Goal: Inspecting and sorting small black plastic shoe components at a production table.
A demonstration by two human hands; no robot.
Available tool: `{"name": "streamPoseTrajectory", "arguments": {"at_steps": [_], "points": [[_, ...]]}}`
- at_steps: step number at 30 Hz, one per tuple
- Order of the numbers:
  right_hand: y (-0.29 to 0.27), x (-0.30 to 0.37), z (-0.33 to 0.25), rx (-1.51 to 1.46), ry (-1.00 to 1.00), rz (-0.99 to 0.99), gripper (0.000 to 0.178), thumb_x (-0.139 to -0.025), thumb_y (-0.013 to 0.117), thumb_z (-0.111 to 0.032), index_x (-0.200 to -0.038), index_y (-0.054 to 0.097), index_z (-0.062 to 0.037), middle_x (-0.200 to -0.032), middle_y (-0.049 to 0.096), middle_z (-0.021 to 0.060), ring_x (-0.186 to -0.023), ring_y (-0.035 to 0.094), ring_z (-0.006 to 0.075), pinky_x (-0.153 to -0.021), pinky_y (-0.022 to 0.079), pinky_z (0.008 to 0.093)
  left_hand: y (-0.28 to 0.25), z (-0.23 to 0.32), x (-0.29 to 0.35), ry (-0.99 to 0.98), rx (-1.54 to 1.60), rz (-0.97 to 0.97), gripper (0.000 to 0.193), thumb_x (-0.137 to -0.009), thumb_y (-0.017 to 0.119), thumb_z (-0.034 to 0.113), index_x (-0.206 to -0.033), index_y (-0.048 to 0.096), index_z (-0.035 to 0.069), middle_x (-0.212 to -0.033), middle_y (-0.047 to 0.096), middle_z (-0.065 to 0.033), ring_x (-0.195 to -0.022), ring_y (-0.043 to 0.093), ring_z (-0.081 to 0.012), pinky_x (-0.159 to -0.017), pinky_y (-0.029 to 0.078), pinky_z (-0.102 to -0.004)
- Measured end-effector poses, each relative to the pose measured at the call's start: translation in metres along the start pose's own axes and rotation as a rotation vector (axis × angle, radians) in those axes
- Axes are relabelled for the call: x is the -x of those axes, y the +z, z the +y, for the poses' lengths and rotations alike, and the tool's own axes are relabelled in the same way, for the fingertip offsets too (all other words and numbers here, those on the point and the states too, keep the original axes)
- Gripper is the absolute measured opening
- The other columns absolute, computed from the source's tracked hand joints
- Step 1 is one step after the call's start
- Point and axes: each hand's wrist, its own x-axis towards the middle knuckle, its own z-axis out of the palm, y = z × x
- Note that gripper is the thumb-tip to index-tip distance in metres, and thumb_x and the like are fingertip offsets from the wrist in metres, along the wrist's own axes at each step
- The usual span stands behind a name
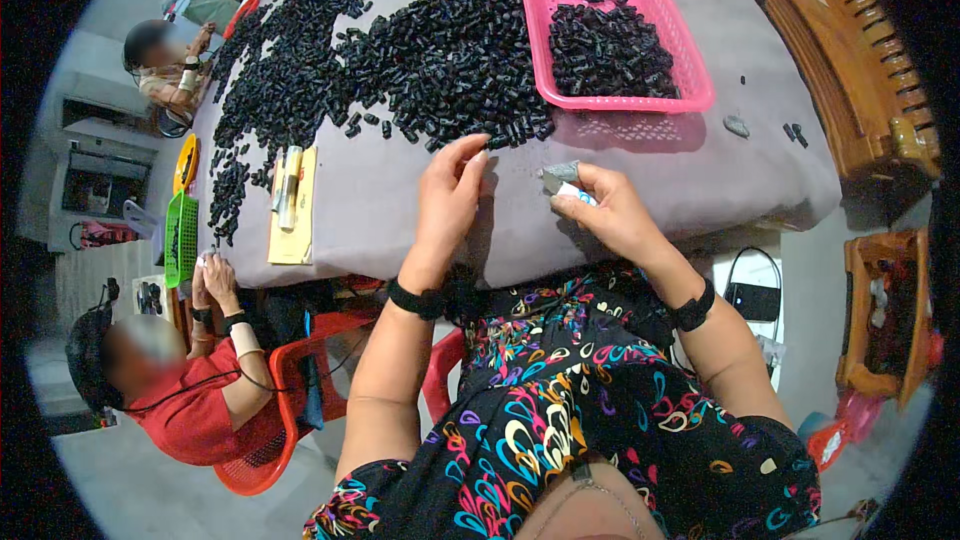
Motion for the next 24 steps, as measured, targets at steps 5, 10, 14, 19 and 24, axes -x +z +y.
{"name": "streamPoseTrajectory", "arguments": {"at_steps": [5, 10, 14, 19, 24], "points": [[0.001, -0.001, -0.006, 0.023, 0.058, -0.018, 0.021, -0.084, 0.061, -0.017, -0.098, 0.060, -0.0013, -0.080, 0.057, -0.0031, -0.072, 0.049, 0.0039, -0.063, 0.043, 0.0228, 0.006, 0.006, -0.029, 0.416, -0.510, 0.013, 0.020, -0.082, 0.060, 0.007, -0.102, 0.062, 0.003, -0.083, 0.057, -0.0123, -0.071, 0.058, -0.0252, -0.064, 0.046, -0.0324], [-0.002, 0.000, 0.002, -0.019, 0.023, -0.045, 0.026, -0.085, 0.061, -0.013, -0.109, 0.060, -0.0015, -0.086, 0.057, -0.0051, -0.076, 0.048, 0.0025, -0.067, 0.042, 0.0201, 0.008, 0.014, -0.031, 0.336, -0.662, -0.091, 0.018, -0.075, 0.064, 0.003, -0.092, 0.060, 0.003, -0.081, 0.054, -0.0127, -0.071, 0.057, -0.0300, -0.064, 0.047, -0.0360], [-0.006, 0.000, -0.003, -0.042, 0.057, -0.053, 0.028, -0.085, 0.061, -0.013, -0.110, 0.060, -0.0009, -0.088, 0.057, -0.0047, -0.078, 0.048, 0.0032, -0.069, 0.042, 0.0210, 0.010, 0.015, -0.026, 0.361, -0.705, -0.087, 0.016, -0.076, 0.063, 0.003, -0.091, 0.058, 0.004, -0.086, 0.055, -0.0133, -0.076, 0.057, -0.0342, -0.066, 0.047, -0.0387], [-0.007, -0.001, -0.005, -0.033, 0.067, -0.057, 0.024, -0.084, 0.061, -0.014, -0.104, 0.060, 0.0003, -0.087, 0.058, -0.0025, -0.079, 0.049, 0.0041, -0.070, 0.044, 0.0235, 0.007, 0.019, -0.009, 0.310, -0.752, -0.116, 0.019, -0.077, 0.061, 0.003, -0.095, 0.057, 0.005, -0.090, 0.057, -0.0140, -0.080, 0.057, -0.0368, -0.068, 0.047, -0.0403], [-0.006, -0.001, -0.007, -0.073, 0.067, -0.050, 0.028, -0.084, 0.061, -0.013, -0.109, 0.060, -0.0001, -0.089, 0.057, -0.0041, -0.078, 0.047, 0.0029, -0.068, 0.041, 0.0205, 0.001, 0.021, 0.001, 0.308, -0.742, -0.136, 0.023, -0.078, 0.061, 0.002, -0.100, 0.058, 0.006, -0.089, 0.057, -0.0127, -0.079, 0.058, -0.0329, -0.068, 0.047, -0.0368]]}}
